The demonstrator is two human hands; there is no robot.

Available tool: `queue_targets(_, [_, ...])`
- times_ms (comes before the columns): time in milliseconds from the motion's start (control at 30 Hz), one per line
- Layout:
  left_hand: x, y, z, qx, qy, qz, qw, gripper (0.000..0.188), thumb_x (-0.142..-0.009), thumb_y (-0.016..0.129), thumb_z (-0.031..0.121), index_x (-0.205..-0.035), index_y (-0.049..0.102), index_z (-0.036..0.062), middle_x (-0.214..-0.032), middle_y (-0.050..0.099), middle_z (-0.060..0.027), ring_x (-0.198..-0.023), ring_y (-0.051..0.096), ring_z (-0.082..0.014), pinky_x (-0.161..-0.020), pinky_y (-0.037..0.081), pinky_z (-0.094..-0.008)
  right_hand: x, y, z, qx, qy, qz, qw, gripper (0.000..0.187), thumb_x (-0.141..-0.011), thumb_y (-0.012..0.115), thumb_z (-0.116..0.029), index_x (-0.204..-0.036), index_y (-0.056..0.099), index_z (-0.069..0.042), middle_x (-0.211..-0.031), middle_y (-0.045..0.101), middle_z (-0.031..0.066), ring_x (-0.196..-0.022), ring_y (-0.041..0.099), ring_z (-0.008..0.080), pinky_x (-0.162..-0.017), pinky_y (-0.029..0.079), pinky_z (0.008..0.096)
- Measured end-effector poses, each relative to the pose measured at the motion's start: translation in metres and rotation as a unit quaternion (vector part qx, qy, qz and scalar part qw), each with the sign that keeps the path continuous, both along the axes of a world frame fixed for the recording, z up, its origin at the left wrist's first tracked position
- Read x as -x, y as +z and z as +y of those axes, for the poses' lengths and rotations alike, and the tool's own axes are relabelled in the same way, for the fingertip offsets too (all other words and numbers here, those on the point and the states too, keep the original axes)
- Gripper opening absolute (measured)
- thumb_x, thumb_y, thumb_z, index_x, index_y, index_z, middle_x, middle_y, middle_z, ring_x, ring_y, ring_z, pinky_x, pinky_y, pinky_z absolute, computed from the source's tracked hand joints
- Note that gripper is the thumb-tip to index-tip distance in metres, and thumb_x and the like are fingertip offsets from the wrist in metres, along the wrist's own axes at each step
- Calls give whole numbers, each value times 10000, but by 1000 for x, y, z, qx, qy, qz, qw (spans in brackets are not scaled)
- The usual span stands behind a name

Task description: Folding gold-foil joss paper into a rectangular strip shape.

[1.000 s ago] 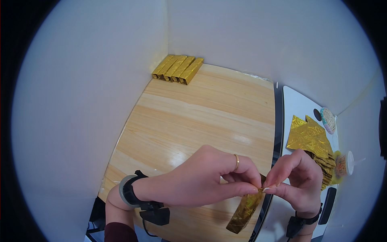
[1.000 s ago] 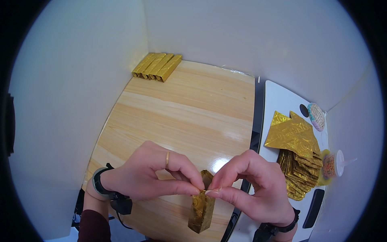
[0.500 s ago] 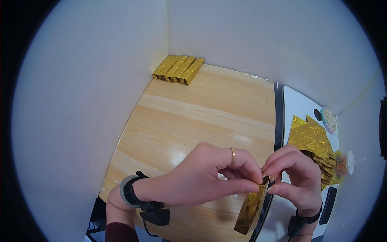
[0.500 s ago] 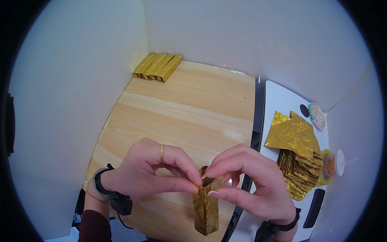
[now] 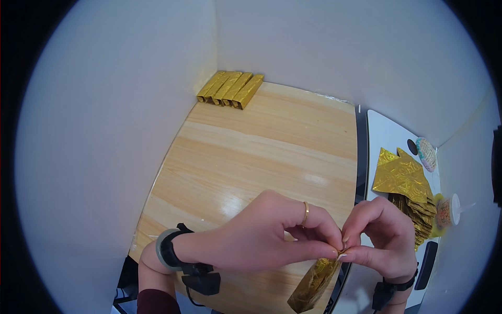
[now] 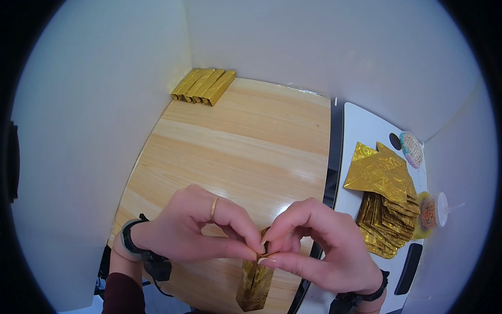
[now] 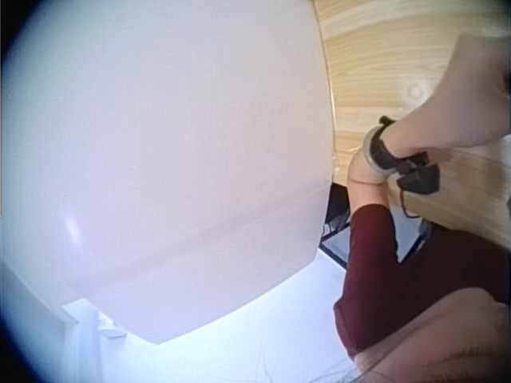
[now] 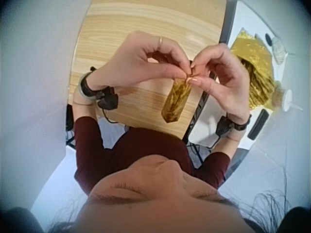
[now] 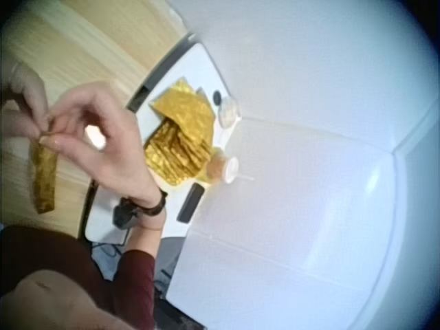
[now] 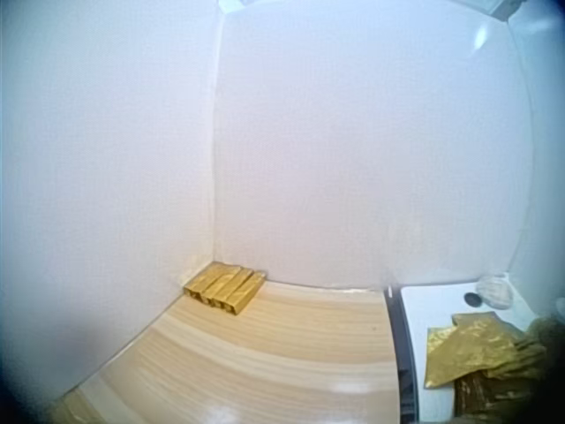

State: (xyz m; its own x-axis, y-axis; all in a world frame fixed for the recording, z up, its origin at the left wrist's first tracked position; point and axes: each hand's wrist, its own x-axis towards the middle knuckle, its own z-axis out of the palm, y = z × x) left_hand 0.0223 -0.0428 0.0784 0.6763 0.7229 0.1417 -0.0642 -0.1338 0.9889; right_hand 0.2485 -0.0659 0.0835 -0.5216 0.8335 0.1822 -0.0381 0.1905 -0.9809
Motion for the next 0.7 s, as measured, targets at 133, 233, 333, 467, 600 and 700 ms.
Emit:
queue_targets(133, [2, 6, 2, 29, 18, 16, 999, 126, -813, 745, 0, -925, 718, 49, -864, 721, -22, -804, 680, -94, -743, 544, -218, -4, -5, 3, 22, 3, 22, 1000, 301, -790, 753, 53, -1028, 575, 3, -890, 654, 58, -776, 613, 86, -676, 484, 220])
queue_targets(233, [3, 9, 3, 46, -11, 69, 997, 149, -827, 731, 4, -966, 708, 53, -947, 713, -32, -875, 666, -95, -779, 536, -226, -4, -2, 0, 20, 6, 21, 1000, 292, -798, 737, 66, -1025, 564, 4, -893, 654, 68, -766, 609, 88, -678, 482, 225])
queue_targets(333, [2, 0, 1, 21, -2, 55, 998, 274, -821, 742, 21, -1083, 667, 49, -1115, 677, -59, -972, 643, -114, -830, 526, -254, 0, -3, -4, 2, -45, 52, 998, 265, -800, 726, 77, -989, 558, -2, -889, 656, 79, -747, 597, 85, -674, 480, 231])
queue_targets(467, [4, -5, -4, -167, 51, 89, 981, 621, -843, 741, 136, -1393, 459, 70, -1347, 556, -110, -1047, 639, -218, -900, 513, -328, 3, -4, -4, -54, -85, 63, 993, 263, -789, 736, 71, -955, 550, -13, -891, 662, 97, -733, 596, 91, -671, 477, 231])
queue_targets(600, [-5, -1, -21, -239, 41, 186, 952, 779, -881, 692, 203, -1503, 250, 48, -1333, 556, -161, -1041, 639, -300, -878, 522, -335, 5, -4, -5, -140, -128, 34, 981, 274, -744, 751, 79, -901, 559, -39, -836, 675, 100, -720, 613, 129, -672, 473, 243])
queue_targets(700, [-9, -4, -27, -275, 49, 223, 934, 811, -853, 705, 185, -1500, 242, 31, -1312, 574, -158, -1017, 649, -296, -820, 541, -343, 7, -1, -7, -182, -132, 8, 974, 280, -720, 751, 89, -880, 569, -52, -798, 681, 93, -717, 620, 148, -668, 471, 256])
